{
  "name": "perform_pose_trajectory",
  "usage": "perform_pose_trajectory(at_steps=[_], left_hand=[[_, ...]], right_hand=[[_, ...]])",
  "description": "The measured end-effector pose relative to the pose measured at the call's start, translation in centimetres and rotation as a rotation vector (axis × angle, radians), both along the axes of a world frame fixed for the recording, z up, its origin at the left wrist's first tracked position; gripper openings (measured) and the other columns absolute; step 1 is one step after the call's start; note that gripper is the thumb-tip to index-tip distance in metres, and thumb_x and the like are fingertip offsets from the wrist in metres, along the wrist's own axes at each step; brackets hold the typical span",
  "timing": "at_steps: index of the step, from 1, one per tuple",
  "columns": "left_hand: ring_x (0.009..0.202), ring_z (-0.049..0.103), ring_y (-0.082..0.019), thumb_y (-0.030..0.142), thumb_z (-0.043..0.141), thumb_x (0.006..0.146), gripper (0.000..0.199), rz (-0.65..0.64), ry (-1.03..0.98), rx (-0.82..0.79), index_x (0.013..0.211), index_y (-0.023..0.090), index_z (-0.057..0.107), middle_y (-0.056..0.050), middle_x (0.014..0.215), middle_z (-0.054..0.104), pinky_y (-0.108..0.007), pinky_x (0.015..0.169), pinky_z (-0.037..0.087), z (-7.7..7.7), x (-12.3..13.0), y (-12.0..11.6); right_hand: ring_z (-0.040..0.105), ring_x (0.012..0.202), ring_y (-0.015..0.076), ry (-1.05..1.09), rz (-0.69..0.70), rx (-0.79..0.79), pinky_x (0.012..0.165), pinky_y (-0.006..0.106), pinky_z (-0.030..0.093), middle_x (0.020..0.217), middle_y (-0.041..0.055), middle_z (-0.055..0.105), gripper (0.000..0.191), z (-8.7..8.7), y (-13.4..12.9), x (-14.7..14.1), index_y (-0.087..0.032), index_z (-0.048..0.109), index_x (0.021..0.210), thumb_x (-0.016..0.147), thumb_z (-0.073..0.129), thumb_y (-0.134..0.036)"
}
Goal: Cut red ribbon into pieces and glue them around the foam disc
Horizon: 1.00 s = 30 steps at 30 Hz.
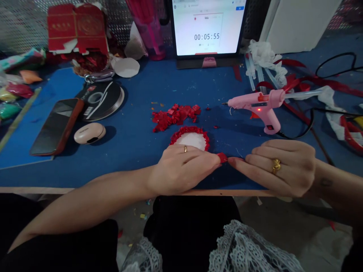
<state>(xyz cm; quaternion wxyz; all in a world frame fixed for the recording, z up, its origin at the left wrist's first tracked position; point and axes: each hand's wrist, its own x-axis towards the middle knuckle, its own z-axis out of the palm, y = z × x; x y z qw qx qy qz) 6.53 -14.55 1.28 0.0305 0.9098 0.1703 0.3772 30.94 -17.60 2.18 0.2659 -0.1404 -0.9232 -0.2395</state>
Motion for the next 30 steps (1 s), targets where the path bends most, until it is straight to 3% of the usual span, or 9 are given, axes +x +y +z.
perform_pose_trajectory(at_steps=[8, 17, 21, 30], left_hand=[[0.074, 0.07, -0.005, 0.013, 0.067, 0.083, 0.006, -0.039, 0.042, 0.022, 0.088, 0.017, 0.065, 0.005, 0.082, 0.076, -0.013, 0.079, 0.055, -0.04, -0.26, 0.12], [0.08, 0.071, -0.005, 0.015, 0.066, 0.085, 0.005, -0.052, 0.086, 0.015, 0.089, 0.017, 0.066, 0.004, 0.086, 0.076, -0.013, 0.082, 0.054, -0.04, -0.43, 0.16], [0.082, 0.071, -0.006, 0.013, 0.067, 0.083, 0.008, -0.07, 0.065, 0.013, 0.09, 0.016, 0.066, 0.003, 0.087, 0.077, -0.014, 0.084, 0.054, -0.04, -0.42, 0.19], [0.085, 0.073, -0.012, 0.01, 0.069, 0.081, 0.013, -0.226, 0.041, 0.023, 0.093, 0.011, 0.067, -0.004, 0.092, 0.077, -0.02, 0.078, 0.059, -0.09, -0.75, 0.86]], right_hand=[[0.056, 0.061, 0.01, 0.005, 0.001, 0.02, 0.053, 0.028, 0.045, 0.066, -0.0012, 0.064, 0.016, -0.58, -0.1, 0.19, -0.013, 0.067, 0.096, 0.091, 0.052, -0.009], [0.055, 0.058, 0.011, 0.014, 0.01, -0.003, 0.051, 0.029, 0.044, 0.065, -0.0002, 0.062, 0.014, -0.44, -0.18, -0.06, -0.009, 0.067, 0.094, 0.089, 0.054, -0.008], [0.055, 0.059, 0.0106, -0.007, -0.009, -0.006, 0.052, 0.029, 0.045, 0.065, -0.0014, 0.063, 0.014, -0.32, -0.29, -0.06, -0.013, 0.068, 0.093, 0.089, 0.055, -0.01], [0.055, 0.06, 0.0098, 0.015, -0.024, -0.005, 0.054, 0.028, 0.044, 0.065, -0.0018, 0.063, 0.012, -0.25, -0.32, -0.02, -0.014, 0.066, 0.094, 0.091, 0.054, -0.012]])
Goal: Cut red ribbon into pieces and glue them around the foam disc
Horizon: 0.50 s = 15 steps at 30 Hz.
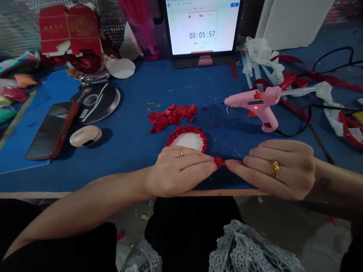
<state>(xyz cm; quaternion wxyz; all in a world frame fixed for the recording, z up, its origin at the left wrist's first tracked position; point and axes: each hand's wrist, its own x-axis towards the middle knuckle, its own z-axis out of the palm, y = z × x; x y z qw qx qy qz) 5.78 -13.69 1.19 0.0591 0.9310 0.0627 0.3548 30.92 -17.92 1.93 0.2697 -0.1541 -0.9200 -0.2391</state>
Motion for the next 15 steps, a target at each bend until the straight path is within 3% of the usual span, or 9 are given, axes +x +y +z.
perform_pose_trajectory(at_steps=[6, 11, 15], left_hand=[[0.088, 0.073, -0.011, 0.012, 0.068, 0.082, 0.012, 0.024, 0.04, 0.015, 0.094, 0.013, 0.067, -0.004, 0.095, 0.076, -0.017, 0.075, 0.059, 0.3, -0.1, -0.1], [0.087, 0.073, -0.01, 0.012, 0.063, 0.086, 0.007, 0.054, 0.05, 0.06, 0.091, 0.015, 0.066, -0.004, 0.095, 0.077, -0.017, 0.077, 0.06, 1.2, -0.3, -0.3], [0.088, 0.073, -0.01, 0.011, 0.062, 0.087, 0.007, 0.073, 0.042, 0.07, 0.089, 0.016, 0.067, -0.003, 0.094, 0.077, -0.017, 0.082, 0.06, 1.5, -0.3, -0.2]], right_hand=[[0.056, 0.06, 0.0101, 0.03, -0.011, -0.017, 0.055, 0.027, 0.045, 0.064, -0.0025, 0.063, 0.012, -0.2, 0.0, 0.2, -0.016, 0.066, 0.094, 0.091, 0.055, -0.013], [0.057, 0.057, 0.0113, 0.156, -0.008, -0.179, 0.056, 0.028, 0.047, 0.063, -0.0005, 0.064, 0.02, 0.1, 0.3, 0.3, -0.014, 0.067, 0.101, 0.094, 0.048, -0.015], [0.054, 0.049, 0.008, 0.198, -0.2, -0.277, 0.051, 0.021, 0.042, 0.053, -0.0052, 0.059, 0.004, 0.7, 0.6, -0.8, -0.019, 0.069, 0.087, 0.086, 0.066, -0.021]])
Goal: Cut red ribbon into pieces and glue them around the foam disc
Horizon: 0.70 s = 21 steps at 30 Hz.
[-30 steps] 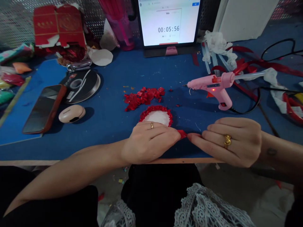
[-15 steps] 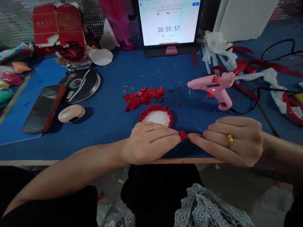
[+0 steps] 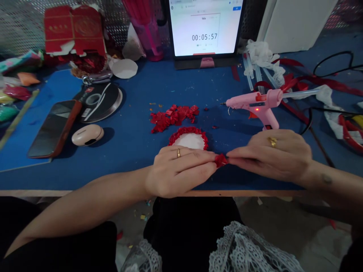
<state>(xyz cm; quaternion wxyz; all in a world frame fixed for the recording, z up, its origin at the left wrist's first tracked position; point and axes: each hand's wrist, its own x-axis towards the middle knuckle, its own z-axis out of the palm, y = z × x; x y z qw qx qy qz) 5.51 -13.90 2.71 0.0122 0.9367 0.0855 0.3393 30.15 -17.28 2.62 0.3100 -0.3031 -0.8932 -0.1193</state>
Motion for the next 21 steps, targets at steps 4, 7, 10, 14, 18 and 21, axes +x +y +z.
perform_pose_trajectory(at_steps=[4, 7, 10, 14, 18, 21], left_hand=[[0.089, 0.072, -0.01, 0.012, 0.061, 0.088, 0.007, -0.009, 0.005, 0.017, 0.089, 0.016, 0.067, -0.002, 0.093, 0.077, -0.018, 0.084, 0.059, -0.2, 0.1, 0.1], [0.089, 0.073, -0.011, 0.012, 0.061, 0.088, 0.006, -0.023, 0.013, 0.005, 0.089, 0.014, 0.067, -0.004, 0.092, 0.077, -0.02, 0.082, 0.06, -0.5, 0.2, 0.2], [0.085, 0.073, -0.014, 0.01, 0.063, 0.085, 0.006, -0.043, -0.002, 0.008, 0.089, 0.012, 0.067, -0.006, 0.09, 0.077, -0.023, 0.077, 0.063, -0.7, 0.2, 0.3], [0.085, 0.073, -0.015, 0.01, 0.062, 0.085, 0.01, -0.022, 0.003, -0.002, 0.091, 0.015, 0.067, -0.004, 0.091, 0.077, -0.024, 0.077, 0.065, -0.9, 0.2, 0.2], [0.085, 0.073, -0.016, 0.008, 0.057, 0.087, 0.013, -0.031, -0.043, -0.004, 0.092, 0.015, 0.068, -0.005, 0.091, 0.076, -0.025, 0.076, 0.065, -1.2, 0.3, 0.1], [0.087, 0.072, -0.015, 0.009, 0.056, 0.087, 0.015, -0.023, -0.038, 0.002, 0.093, 0.018, 0.067, -0.004, 0.091, 0.076, -0.025, 0.077, 0.065, -1.4, 0.4, 0.1]], right_hand=[[0.056, 0.049, 0.0052, 0.084, -0.001, -0.231, 0.052, 0.018, 0.042, 0.059, -0.0058, 0.065, 0.012, 0.0, 0.2, -1.0, -0.021, 0.07, 0.087, 0.091, 0.059, -0.024], [0.057, 0.05, 0.0046, 0.145, 0.027, -0.3, 0.053, 0.017, 0.042, 0.061, -0.0057, 0.067, 0.012, -0.1, 0.2, -1.1, -0.02, 0.07, 0.086, 0.091, 0.06, -0.024], [0.057, 0.05, 0.0048, 0.164, 0.031, -0.325, 0.052, 0.017, 0.042, 0.062, -0.0054, 0.069, 0.011, -0.1, 0.1, -1.0, -0.02, 0.07, 0.086, 0.091, 0.06, -0.024], [0.056, 0.047, 0.0052, 0.147, 0.003, -0.344, 0.05, 0.018, 0.041, 0.062, -0.0056, 0.069, 0.014, 0.0, 0.1, -1.0, -0.021, 0.071, 0.087, 0.092, 0.059, -0.027], [0.056, 0.047, 0.0052, 0.149, 0.006, -0.331, 0.05, 0.018, 0.041, 0.062, -0.0053, 0.069, 0.015, 0.0, 0.1, -1.0, -0.021, 0.071, 0.086, 0.092, 0.058, -0.026], [0.057, 0.047, 0.0055, 0.139, -0.001, -0.335, 0.05, 0.018, 0.042, 0.062, -0.0052, 0.069, 0.016, 0.0, 0.0, -0.9, -0.022, 0.071, 0.087, 0.093, 0.057, -0.028]])
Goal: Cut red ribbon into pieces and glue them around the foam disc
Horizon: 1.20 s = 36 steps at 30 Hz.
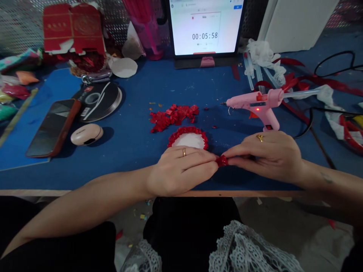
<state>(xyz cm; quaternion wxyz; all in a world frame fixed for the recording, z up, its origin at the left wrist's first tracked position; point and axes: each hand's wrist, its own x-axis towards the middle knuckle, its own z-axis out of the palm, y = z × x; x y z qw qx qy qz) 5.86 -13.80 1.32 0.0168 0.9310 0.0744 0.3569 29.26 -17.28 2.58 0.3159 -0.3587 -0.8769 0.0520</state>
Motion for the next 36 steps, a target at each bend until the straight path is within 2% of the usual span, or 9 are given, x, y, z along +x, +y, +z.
perform_pose_trajectory(at_steps=[4, 8, 12, 16, 20, 24, 31, 36], left_hand=[[0.087, 0.072, -0.013, 0.01, 0.056, 0.087, 0.016, 0.022, -0.017, 0.002, 0.094, 0.021, 0.066, -0.001, 0.091, 0.076, -0.024, 0.076, 0.065, -0.15, 0.05, 0.03], [0.088, 0.072, -0.014, 0.009, 0.061, 0.084, 0.011, -0.021, 0.001, -0.011, 0.092, 0.013, 0.066, -0.005, 0.091, 0.076, -0.025, 0.079, 0.064, -0.3, 0.14, 0.02], [0.087, 0.071, -0.014, 0.008, 0.056, 0.083, 0.024, 0.009, -0.055, -0.028, 0.098, 0.023, 0.067, 0.001, 0.091, 0.076, -0.025, 0.077, 0.065, -0.45, 0.22, 0.0], [0.086, 0.072, -0.015, 0.008, 0.057, 0.084, 0.016, -0.031, -0.03, -0.012, 0.092, 0.015, 0.068, -0.005, 0.091, 0.076, -0.025, 0.076, 0.065, -0.37, 0.24, -0.02], [0.088, 0.072, -0.014, 0.008, 0.055, 0.086, 0.019, 0.019, -0.039, -0.055, 0.092, 0.021, 0.068, 0.0, 0.092, 0.076, -0.025, 0.079, 0.066, -0.3, 0.23, -0.25], [0.089, 0.071, -0.014, 0.006, 0.055, 0.086, 0.016, -0.028, -0.031, -0.07, 0.093, 0.014, 0.066, -0.005, 0.091, 0.075, -0.026, 0.082, 0.064, -0.28, 0.3, -0.27], [0.088, 0.071, -0.012, 0.007, 0.061, 0.084, 0.009, -0.026, -0.063, -0.085, 0.092, 0.011, 0.063, -0.005, 0.087, 0.075, -0.022, 0.086, 0.06, -0.6, 0.68, -0.09], [0.089, 0.071, -0.01, 0.007, 0.06, 0.085, 0.011, 0.012, -0.036, -0.123, 0.092, 0.016, 0.061, -0.002, 0.089, 0.075, -0.019, 0.088, 0.057, -0.58, 0.55, -0.22]], right_hand=[[0.056, 0.047, 0.0053, -0.008, 0.003, 0.0, 0.051, 0.018, 0.042, 0.061, -0.0051, 0.069, 0.016, 0.0, 0.0, 0.04, -0.022, 0.071, 0.087, 0.093, 0.058, -0.029], [0.055, 0.047, 0.0048, -0.011, 0.028, 0.032, 0.051, 0.018, 0.041, 0.059, -0.0056, 0.067, 0.016, 0.03, 0.05, 0.0, -0.021, 0.07, 0.086, 0.093, 0.058, -0.026], [0.057, 0.048, 0.0051, -0.009, 0.037, 0.049, 0.053, 0.018, 0.043, 0.06, -0.0055, 0.067, 0.012, 0.0, 0.05, -0.03, -0.02, 0.07, 0.086, 0.092, 0.059, -0.023], [0.057, 0.048, 0.0059, -0.031, 0.027, 0.057, 0.052, 0.018, 0.043, 0.059, -0.0057, 0.067, 0.014, -0.07, 0.02, -0.06, -0.021, 0.069, 0.085, 0.093, 0.057, -0.023], [0.057, 0.05, 0.0053, -0.025, 0.034, 0.09, 0.053, 0.018, 0.043, 0.06, -0.0052, 0.066, 0.009, -0.05, -0.05, -0.14, -0.019, 0.067, 0.084, 0.09, 0.06, -0.019], [0.056, 0.051, 0.0051, -0.051, 0.049, 0.136, 0.053, 0.019, 0.041, 0.058, -0.0046, 0.064, 0.005, -0.06, -0.09, -0.12, -0.017, 0.067, 0.084, 0.087, 0.063, -0.015], [0.054, 0.054, 0.0071, -0.087, 0.089, 0.138, 0.055, 0.023, 0.041, 0.059, -0.0044, 0.062, 0.008, -0.71, -0.05, 0.27, -0.017, 0.066, 0.092, 0.086, 0.063, -0.012], [0.053, 0.056, 0.0075, -0.109, 0.084, 0.196, 0.057, 0.023, 0.042, 0.058, -0.0044, 0.059, 0.005, -0.92, -0.3, 0.32, -0.016, 0.066, 0.09, 0.086, 0.064, -0.013]])
